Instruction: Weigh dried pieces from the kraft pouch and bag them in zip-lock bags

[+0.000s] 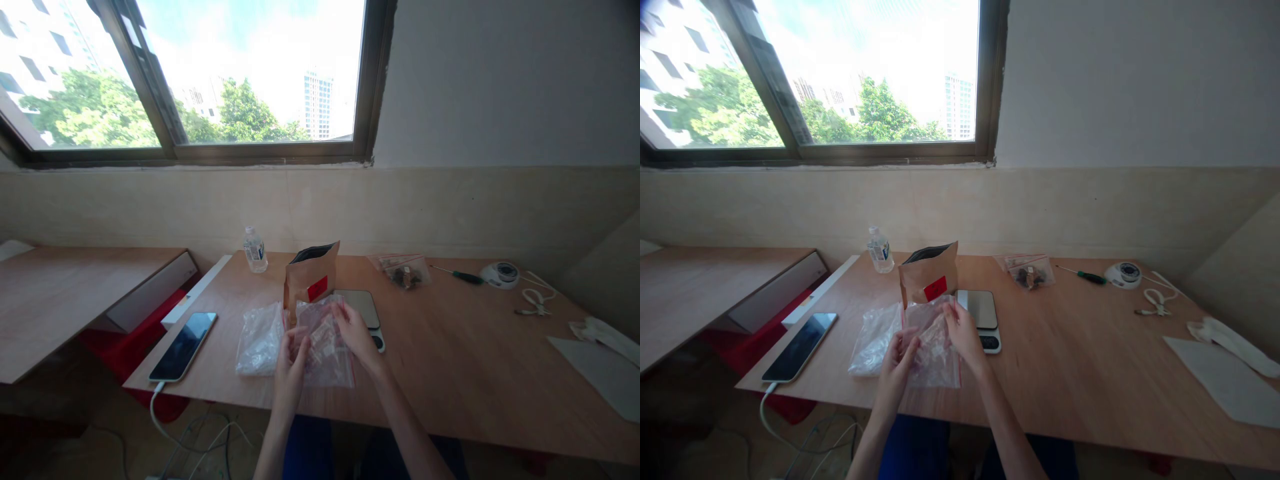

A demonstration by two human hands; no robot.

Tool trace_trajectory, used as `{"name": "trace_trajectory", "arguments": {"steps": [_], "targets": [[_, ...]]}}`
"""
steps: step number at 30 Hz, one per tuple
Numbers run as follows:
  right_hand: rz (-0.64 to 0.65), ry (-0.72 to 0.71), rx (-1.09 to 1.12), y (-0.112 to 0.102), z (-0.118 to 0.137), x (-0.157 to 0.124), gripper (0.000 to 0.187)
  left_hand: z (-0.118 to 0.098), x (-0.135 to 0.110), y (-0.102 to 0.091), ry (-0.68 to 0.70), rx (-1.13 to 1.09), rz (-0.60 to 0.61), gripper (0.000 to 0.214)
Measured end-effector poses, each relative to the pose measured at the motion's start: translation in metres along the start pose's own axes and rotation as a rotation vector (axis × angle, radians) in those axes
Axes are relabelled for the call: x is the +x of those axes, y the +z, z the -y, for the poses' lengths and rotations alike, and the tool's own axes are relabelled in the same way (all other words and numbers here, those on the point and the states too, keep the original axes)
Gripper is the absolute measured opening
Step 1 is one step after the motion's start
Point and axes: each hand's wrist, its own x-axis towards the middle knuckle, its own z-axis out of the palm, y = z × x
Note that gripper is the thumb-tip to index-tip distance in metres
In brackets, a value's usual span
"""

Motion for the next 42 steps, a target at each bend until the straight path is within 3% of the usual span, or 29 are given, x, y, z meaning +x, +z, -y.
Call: {"name": "trace_trajectory", "arguments": {"steps": [4,6,11,15,21,23,25,27,29,31,33,35,39,42], "targets": [[0.197,0.224,0.147,-0.007,0.002,-0.008,0.04,-0.006,0.002,-0.003,0.028,-0.017,-0.025,0.042],[0.26,0.258,0.183,-0.01,0.005,-0.012,0.042,-0.007,0.004,-0.004,0.032,-0.011,-0.033,0.04],[0.265,0.25,0.309,-0.011,0.0,-0.015,0.043,-0.001,0.008,-0.007,0.108,0.066,-0.058,0.035],[0.249,0.263,0.446,-0.004,-0.007,-0.015,0.037,0.002,0.009,-0.011,0.092,0.087,-0.038,0.037],[0.283,0.327,0.545,0.006,-0.006,-0.018,0.045,-0.01,0.011,-0.023,0.07,0.119,-0.146,0.041],[0.235,0.263,0.509,-0.009,-0.013,-0.008,0.046,-0.015,0.011,-0.034,0.052,0.127,-0.181,0.037],[0.07,0.124,0.374,-0.039,-0.027,0.013,0.045,-0.019,0.013,-0.049,0.058,0.112,-0.242,0.03],[-0.198,-0.04,0.053,-0.081,-0.047,0.042,0.037,-0.021,0.016,-0.066,0.069,0.098,-0.311,0.03],[-0.486,-0.155,-0.455,-0.125,-0.066,0.071,0.031,-0.02,0.02,-0.082,0.07,0.115,-0.338,0.04],[-0.596,-0.154,-0.632,-0.163,-0.082,0.094,0.028,-0.015,0.026,-0.093,0.06,0.157,-0.33,0.055],[-0.64,-0.145,-0.755,-0.186,-0.093,0.107,0.025,-0.007,0.031,-0.1,0.075,0.235,-0.33,0.064],[-0.648,-0.141,-0.833,-0.196,-0.1,0.111,0.02,0.002,0.036,-0.102,0.151,0.368,-0.367,0.064],[-0.639,-0.147,-0.938,-0.198,-0.102,0.11,0.006,0.014,0.043,-0.097,0.411,0.697,-0.449,0.062],[-0.636,-0.157,-0.987,-0.201,-0.096,0.109,0.008,0.016,0.049,-0.092,0.46,0.973,-0.431,0.055]]}}
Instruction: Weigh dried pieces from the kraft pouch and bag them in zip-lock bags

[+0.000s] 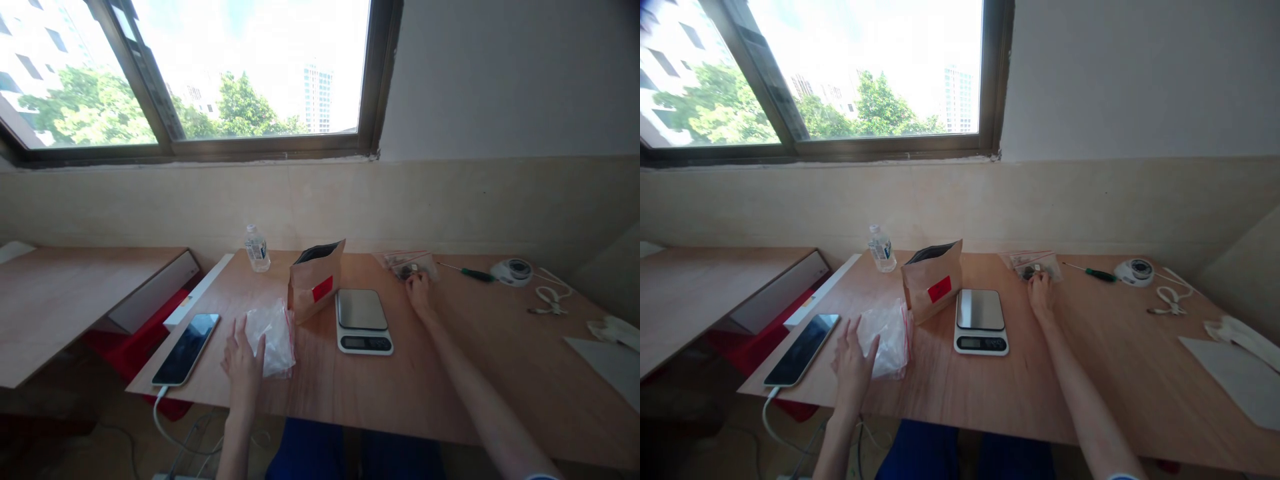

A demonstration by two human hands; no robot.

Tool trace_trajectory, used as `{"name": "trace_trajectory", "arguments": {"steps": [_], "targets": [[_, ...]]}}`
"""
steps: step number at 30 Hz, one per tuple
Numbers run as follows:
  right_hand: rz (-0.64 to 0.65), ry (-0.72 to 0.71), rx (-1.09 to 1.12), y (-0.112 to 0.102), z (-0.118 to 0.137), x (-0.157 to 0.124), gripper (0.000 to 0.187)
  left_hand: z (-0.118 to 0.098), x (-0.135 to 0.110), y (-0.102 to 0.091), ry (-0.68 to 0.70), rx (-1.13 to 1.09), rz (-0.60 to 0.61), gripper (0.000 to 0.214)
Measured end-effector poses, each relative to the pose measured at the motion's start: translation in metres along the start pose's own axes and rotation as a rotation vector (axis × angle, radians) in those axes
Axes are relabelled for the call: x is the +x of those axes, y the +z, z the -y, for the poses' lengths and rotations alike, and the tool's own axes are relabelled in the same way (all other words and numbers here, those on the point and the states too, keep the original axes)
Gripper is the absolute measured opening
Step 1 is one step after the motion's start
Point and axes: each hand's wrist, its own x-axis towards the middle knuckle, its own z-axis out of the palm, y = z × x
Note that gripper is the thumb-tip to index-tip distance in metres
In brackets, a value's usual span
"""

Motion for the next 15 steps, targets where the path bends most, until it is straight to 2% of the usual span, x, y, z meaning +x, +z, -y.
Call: {"name": "trace_trajectory", "arguments": {"steps": [5,7,11,13,15], "targets": [[-0.114,0.014,-0.011,-0.033,0.017,-0.004,0.01,0.007,0.002,0.021,0.235,0.249,0.128,0.04],[-0.203,0.039,0.087,-0.055,0.035,-0.012,0.014,0.013,0.001,0.033,0.317,0.385,0.247,0.042],[-0.301,0.128,0.393,-0.106,0.081,-0.04,0.021,0.019,0.001,0.045,0.296,0.571,0.474,0.048],[-0.226,0.16,0.604,-0.128,0.104,-0.057,0.024,0.011,0.002,0.039,0.277,0.546,0.5,0.046],[-0.087,0.212,0.771,-0.144,0.126,-0.076,0.026,-0.009,0.0,0.026,0.25,0.419,0.475,0.042]]}}
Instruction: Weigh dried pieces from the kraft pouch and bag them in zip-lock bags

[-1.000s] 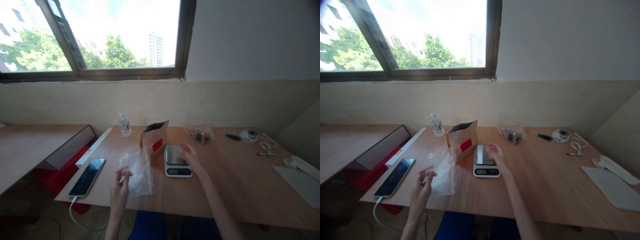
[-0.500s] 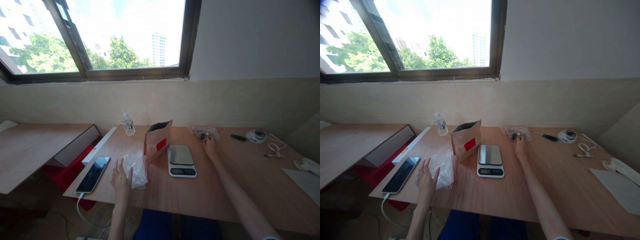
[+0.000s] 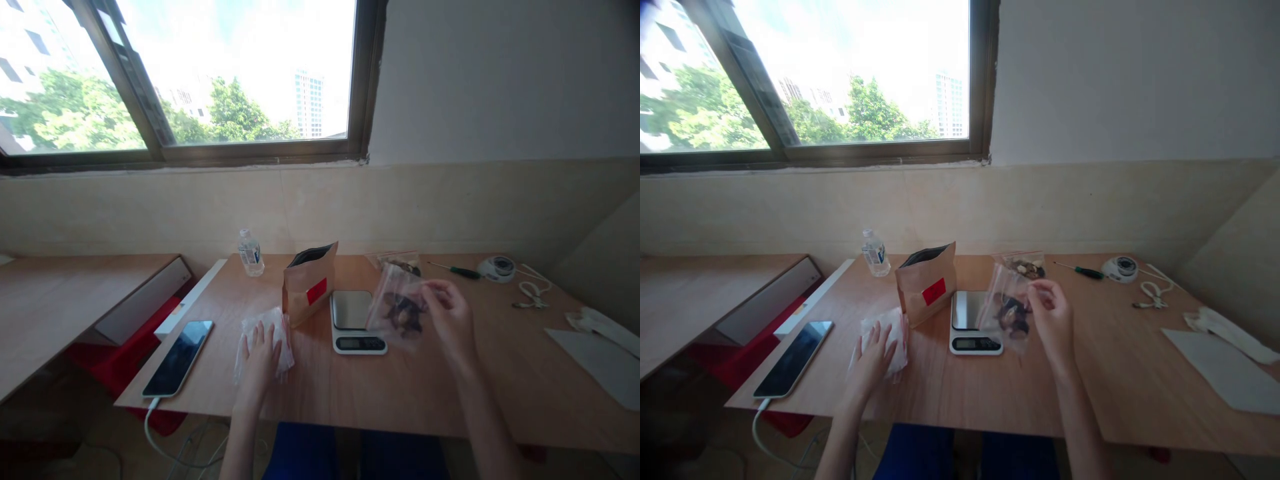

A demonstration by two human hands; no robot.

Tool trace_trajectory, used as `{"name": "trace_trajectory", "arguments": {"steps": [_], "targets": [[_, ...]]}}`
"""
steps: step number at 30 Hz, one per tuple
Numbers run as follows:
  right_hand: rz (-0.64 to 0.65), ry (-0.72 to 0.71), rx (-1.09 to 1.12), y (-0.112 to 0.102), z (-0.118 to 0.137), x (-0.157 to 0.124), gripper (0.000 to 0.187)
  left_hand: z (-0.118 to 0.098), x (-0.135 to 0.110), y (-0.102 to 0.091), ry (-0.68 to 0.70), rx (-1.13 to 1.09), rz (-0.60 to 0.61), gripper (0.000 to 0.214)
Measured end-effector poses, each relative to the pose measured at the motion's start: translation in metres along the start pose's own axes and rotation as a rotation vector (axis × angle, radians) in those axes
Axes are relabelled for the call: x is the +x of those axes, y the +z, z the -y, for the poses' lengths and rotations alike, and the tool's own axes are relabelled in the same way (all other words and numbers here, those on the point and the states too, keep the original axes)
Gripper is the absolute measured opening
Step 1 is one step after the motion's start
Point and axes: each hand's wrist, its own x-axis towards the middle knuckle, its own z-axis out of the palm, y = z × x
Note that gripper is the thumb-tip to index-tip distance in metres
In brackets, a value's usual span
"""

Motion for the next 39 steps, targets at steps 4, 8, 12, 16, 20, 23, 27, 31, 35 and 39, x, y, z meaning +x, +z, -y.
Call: {"name": "trace_trajectory", "arguments": {"steps": [4,8,12,16,20,23,27,31,35,39], "targets": [[0.172,0.147,0.189,0.017,0.027,-0.042,0.025,-0.053,-0.02,-0.046,0.157,-0.624,0.036,0.037],[0.296,0.257,0.306,0.044,0.028,-0.068,0.024,-0.099,-0.036,-0.072,0.25,-0.974,0.266,0.027],[0.247,0.289,0.259,0.057,0.014,-0.082,0.034,-0.108,-0.04,-0.073,0.17,-1.155,0.28,0.03],[0.049,0.173,0.039,0.057,0.009,-0.101,0.035,-0.112,-0.039,-0.062,0.033,-1.304,0.229,0.033],[0.423,0.115,-0.004,0.055,0.02,-0.116,0.026,-0.124,-0.038,-0.052,-0.078,-1.401,0.11,0.026],[0.61,0.063,-0.016,0.054,0.025,-0.117,0.022,-0.129,-0.037,-0.047,-0.093,-1.409,0.069,0.026],[0.651,0.069,0.008,0.055,0.018,-0.114,0.02,-0.126,-0.037,-0.039,-0.095,-1.355,0.087,0.029],[0.694,0.15,0.097,0.057,0.012,-0.115,0.021,-0.123,-0.039,-0.032,-0.084,-1.289,0.108,0.031],[0.707,0.135,0.091,0.055,0.016,-0.113,0.025,-0.121,-0.04,-0.035,-0.073,-1.313,0.127,0.032],[0.706,0.074,0.045,0.052,0.019,-0.112,0.028,-0.115,-0.039,-0.038,-0.063,-1.379,0.199,0.031]]}}
